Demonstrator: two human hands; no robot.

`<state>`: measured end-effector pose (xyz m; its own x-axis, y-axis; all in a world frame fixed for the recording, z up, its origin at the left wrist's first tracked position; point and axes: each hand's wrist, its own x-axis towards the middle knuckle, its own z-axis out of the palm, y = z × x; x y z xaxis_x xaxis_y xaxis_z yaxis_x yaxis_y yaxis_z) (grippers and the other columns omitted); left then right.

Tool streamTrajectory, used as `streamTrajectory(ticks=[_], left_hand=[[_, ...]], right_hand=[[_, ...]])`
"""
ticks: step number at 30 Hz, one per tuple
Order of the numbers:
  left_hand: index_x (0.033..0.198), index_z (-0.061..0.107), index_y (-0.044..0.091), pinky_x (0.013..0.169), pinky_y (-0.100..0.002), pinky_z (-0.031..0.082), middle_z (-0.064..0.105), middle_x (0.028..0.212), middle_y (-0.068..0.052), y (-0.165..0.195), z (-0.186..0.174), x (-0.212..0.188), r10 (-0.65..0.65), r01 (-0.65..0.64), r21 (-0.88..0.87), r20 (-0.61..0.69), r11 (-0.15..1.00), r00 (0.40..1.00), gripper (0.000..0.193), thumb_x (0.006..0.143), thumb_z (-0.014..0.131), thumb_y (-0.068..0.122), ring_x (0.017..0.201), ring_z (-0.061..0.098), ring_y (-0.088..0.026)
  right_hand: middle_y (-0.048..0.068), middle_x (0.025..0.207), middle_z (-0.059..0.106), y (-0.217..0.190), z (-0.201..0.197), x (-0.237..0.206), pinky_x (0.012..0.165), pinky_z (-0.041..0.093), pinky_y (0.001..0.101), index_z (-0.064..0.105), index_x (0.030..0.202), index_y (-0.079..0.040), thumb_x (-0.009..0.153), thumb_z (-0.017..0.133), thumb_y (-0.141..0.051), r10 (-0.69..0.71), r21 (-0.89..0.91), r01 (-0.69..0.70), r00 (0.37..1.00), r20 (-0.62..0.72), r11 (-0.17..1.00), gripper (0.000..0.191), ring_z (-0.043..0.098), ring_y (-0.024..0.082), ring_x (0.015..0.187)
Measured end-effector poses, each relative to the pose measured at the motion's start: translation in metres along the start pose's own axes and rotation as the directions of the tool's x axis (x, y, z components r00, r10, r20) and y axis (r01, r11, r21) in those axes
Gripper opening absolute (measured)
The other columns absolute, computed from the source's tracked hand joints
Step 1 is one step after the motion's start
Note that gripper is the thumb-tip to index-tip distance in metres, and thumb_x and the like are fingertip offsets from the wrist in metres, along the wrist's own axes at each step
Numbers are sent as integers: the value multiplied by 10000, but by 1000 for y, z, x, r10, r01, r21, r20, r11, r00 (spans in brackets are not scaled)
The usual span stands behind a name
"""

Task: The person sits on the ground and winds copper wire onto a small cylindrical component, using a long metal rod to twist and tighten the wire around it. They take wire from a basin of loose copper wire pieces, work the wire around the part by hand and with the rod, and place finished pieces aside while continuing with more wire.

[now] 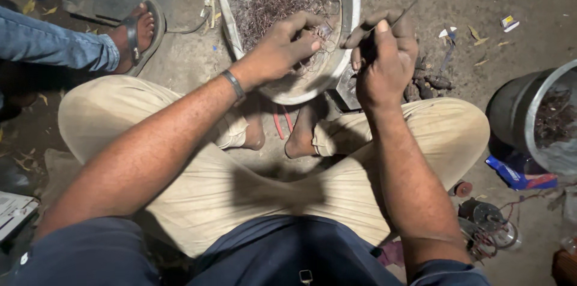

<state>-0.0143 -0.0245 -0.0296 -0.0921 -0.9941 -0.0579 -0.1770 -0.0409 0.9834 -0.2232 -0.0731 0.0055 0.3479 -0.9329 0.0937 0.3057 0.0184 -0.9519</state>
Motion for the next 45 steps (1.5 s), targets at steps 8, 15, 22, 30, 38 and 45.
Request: streamTrajectory(ticks=[8,15,22,30,38,45], left_hand=[[1313,646,95,1041,-295,545,697,1243,-27,20,-3,-1,101,-119,-96,-181,988,978,443,902,811,74,1135,656,-117],[1338,661,119,951,-245,583,657,1347,30,16,-4,-4,17,-21,-63,-61,998,998,520,844,817,85,986,661,-84],[1324,681,31,941,-237,562,702,1123,-34,4,-2,-3,-102,83,-465,-15,881,995,419,953,811,177,994,640,-70],[1112,662,23,761,-280,573,720,1025,-68,2,3,4,80,-77,21,-260,997,962,393,810,878,152,866,650,-124],[1289,531,-47,854,-391,647,699,1126,-222,3,-28,8,-145,-54,-858,-148,510,978,456,958,724,201,933,724,-246],[1416,445,-20,927,-397,653,698,1223,-218,15,-25,3,-73,-18,-757,-86,653,994,533,987,699,170,1086,746,-276]], right_hand=[[79,760,594,3,-1,-3,564,408,250,586,1125,-18,1160,501,-127,-55,-52,56,998,10,997,143,533,123,625],[74,744,556,4,-8,11,523,415,304,579,1122,-27,1110,510,-137,33,113,-18,990,-139,993,130,516,166,593],[109,753,594,1,-10,18,516,438,331,549,1174,-13,1080,499,-144,189,267,-124,954,-234,956,169,581,229,612],[112,712,597,-5,2,0,462,393,277,579,1123,-17,1136,499,-137,17,36,-16,999,-29,999,145,496,155,495],[67,808,607,1,-1,14,576,435,298,675,1089,14,1066,579,-97,104,-249,-96,994,20,964,149,529,151,643],[78,886,726,5,21,-2,706,512,301,723,1052,16,911,784,-73,-12,-766,183,975,224,616,177,661,148,789]])
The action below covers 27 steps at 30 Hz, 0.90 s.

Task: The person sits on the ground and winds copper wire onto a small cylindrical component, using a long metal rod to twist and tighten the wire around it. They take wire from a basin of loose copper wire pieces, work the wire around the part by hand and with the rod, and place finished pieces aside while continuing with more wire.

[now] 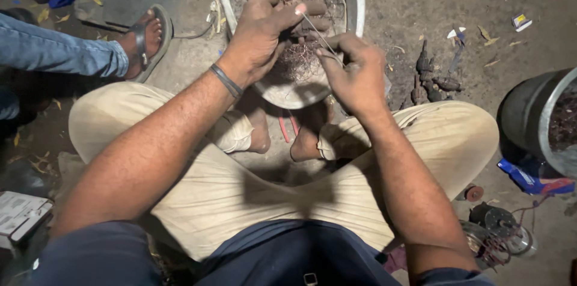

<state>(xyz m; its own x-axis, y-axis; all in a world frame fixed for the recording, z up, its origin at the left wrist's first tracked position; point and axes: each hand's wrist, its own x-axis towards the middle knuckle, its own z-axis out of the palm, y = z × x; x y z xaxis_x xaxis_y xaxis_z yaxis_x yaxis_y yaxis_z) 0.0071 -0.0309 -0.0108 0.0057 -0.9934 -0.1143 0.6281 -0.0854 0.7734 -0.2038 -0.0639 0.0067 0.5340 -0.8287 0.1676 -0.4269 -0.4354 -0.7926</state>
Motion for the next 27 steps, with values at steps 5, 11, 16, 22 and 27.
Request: streamTrajectory(ticks=[5,11,16,22,27], left_hand=[[1434,433,-28,998,-387,623,695,1263,-261,6,4,-1,6,-3,-32,87,999,996,554,993,712,157,1148,732,-306],[1426,436,-23,995,-418,623,669,1286,-267,2,-2,1,-23,48,-163,148,985,989,503,1004,654,143,1161,714,-325],[1387,481,-12,902,-429,633,677,1158,-219,-10,-9,-3,-107,143,-231,162,962,981,444,969,490,138,1033,737,-320],[1385,506,-18,702,-379,605,663,1007,-159,-17,-12,-3,-102,117,-166,100,979,990,429,984,417,107,836,679,-242],[1345,519,22,516,-293,510,636,898,-118,-17,-11,-4,-135,152,-148,118,977,984,434,947,390,138,661,613,-186]], right_hand=[[34,919,748,11,-3,11,744,521,247,744,1026,9,985,759,-64,107,230,-79,988,-114,970,86,641,75,841],[62,910,733,-1,-6,4,740,510,275,748,1045,6,999,763,-35,-2,135,23,988,-155,991,63,634,106,824],[119,944,724,-22,-7,-3,759,547,296,712,1113,-4,999,741,-30,-232,6,233,969,-84,972,120,719,154,858],[117,756,668,-22,-1,-6,623,480,297,712,992,5,953,781,-38,-132,-58,130,991,-35,990,90,630,167,658],[65,930,720,-15,-4,-1,752,517,287,717,1066,-6,1049,739,-28,-109,138,131,982,-153,982,36,651,138,788]])
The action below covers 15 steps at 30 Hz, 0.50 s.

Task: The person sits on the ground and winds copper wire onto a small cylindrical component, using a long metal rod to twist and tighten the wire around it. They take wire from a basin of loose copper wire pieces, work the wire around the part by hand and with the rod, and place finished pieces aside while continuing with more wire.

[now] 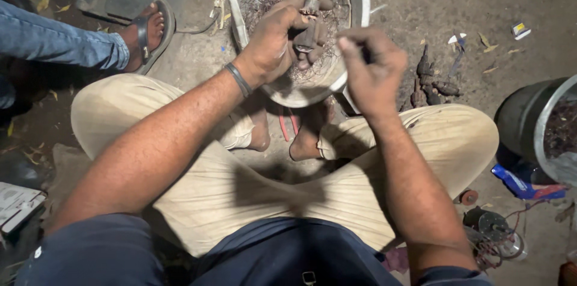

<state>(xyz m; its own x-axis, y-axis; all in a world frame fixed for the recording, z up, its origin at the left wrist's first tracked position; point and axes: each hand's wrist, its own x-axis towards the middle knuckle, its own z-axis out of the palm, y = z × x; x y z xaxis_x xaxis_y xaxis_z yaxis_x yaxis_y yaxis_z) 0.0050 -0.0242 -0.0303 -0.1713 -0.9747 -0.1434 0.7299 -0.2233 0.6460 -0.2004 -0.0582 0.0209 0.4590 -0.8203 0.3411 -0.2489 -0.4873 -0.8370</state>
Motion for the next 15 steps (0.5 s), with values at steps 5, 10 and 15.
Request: streamTrajectory(ticks=[5,10,15], left_hand=[[1336,542,32,502,-297,486,629,875,-130,4,-9,0,5,25,222,-131,975,991,433,945,392,144,643,588,-178],[1365,516,54,640,-353,597,666,985,-165,1,-13,-1,8,13,194,-107,981,994,449,942,381,118,772,679,-212],[1430,496,32,712,-344,606,689,1062,-194,3,-3,0,33,-30,198,-10,980,999,472,988,350,111,827,717,-223]], right_hand=[[24,879,678,7,-37,-1,637,456,220,695,1011,-14,1041,736,-69,76,77,-61,975,-208,995,74,575,94,745],[11,813,613,31,-58,-1,653,392,235,722,1057,-2,1086,741,-90,189,154,-161,963,-190,975,95,513,62,713],[16,816,628,48,-25,-2,672,424,274,790,1103,0,1116,611,-132,135,145,-121,987,-92,982,223,532,104,754]])
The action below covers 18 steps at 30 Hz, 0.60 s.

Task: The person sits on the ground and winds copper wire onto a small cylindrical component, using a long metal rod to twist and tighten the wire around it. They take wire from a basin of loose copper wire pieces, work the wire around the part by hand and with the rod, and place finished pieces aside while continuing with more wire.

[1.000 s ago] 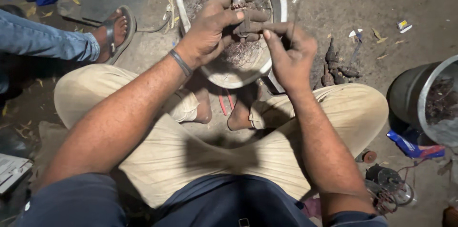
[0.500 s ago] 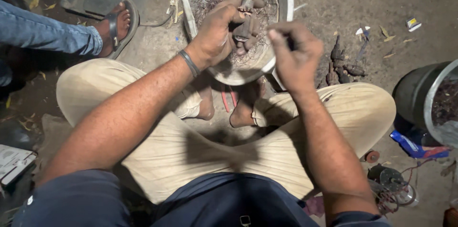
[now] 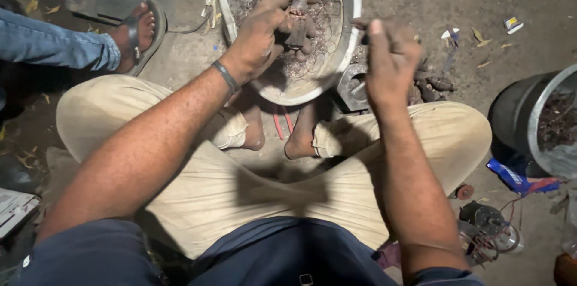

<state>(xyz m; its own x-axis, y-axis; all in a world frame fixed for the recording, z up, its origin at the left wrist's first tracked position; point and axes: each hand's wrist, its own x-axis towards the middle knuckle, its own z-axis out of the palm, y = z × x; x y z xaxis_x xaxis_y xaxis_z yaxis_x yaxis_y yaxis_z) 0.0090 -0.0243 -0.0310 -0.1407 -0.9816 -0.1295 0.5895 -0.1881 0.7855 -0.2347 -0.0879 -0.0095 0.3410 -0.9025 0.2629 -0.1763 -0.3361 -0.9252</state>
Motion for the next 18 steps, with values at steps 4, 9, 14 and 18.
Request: streamTrajectory(ticks=[4,9,14,18], left_hand=[[1450,501,-2,691,-338,605,694,1067,-201,5,9,2,29,-29,6,-15,1000,999,498,959,425,30,772,691,-200],[1486,424,42,624,-339,634,691,1098,-174,-1,12,11,97,20,413,-261,911,961,586,955,673,43,757,696,-161],[1376,551,39,857,-316,607,672,1252,-144,-3,4,7,402,-135,843,-103,521,910,531,875,714,-29,998,725,-197],[1436,500,51,952,-238,659,631,1306,-125,-4,10,3,267,-161,608,-88,777,960,632,867,770,8,1102,707,-125]], right_hand=[[70,952,641,-4,21,1,768,483,311,755,1190,-11,1133,546,-177,27,-142,-12,994,108,990,272,585,151,882],[122,1082,664,-14,19,9,891,473,343,676,1224,3,1132,438,-223,-79,-164,116,972,220,980,341,611,197,1010],[111,985,672,-8,13,8,785,476,333,725,1184,19,1183,418,-267,25,-158,11,975,221,987,420,604,183,876],[58,617,507,-3,9,10,502,340,316,774,918,10,1159,383,-385,331,-80,-324,939,95,943,606,439,161,524]])
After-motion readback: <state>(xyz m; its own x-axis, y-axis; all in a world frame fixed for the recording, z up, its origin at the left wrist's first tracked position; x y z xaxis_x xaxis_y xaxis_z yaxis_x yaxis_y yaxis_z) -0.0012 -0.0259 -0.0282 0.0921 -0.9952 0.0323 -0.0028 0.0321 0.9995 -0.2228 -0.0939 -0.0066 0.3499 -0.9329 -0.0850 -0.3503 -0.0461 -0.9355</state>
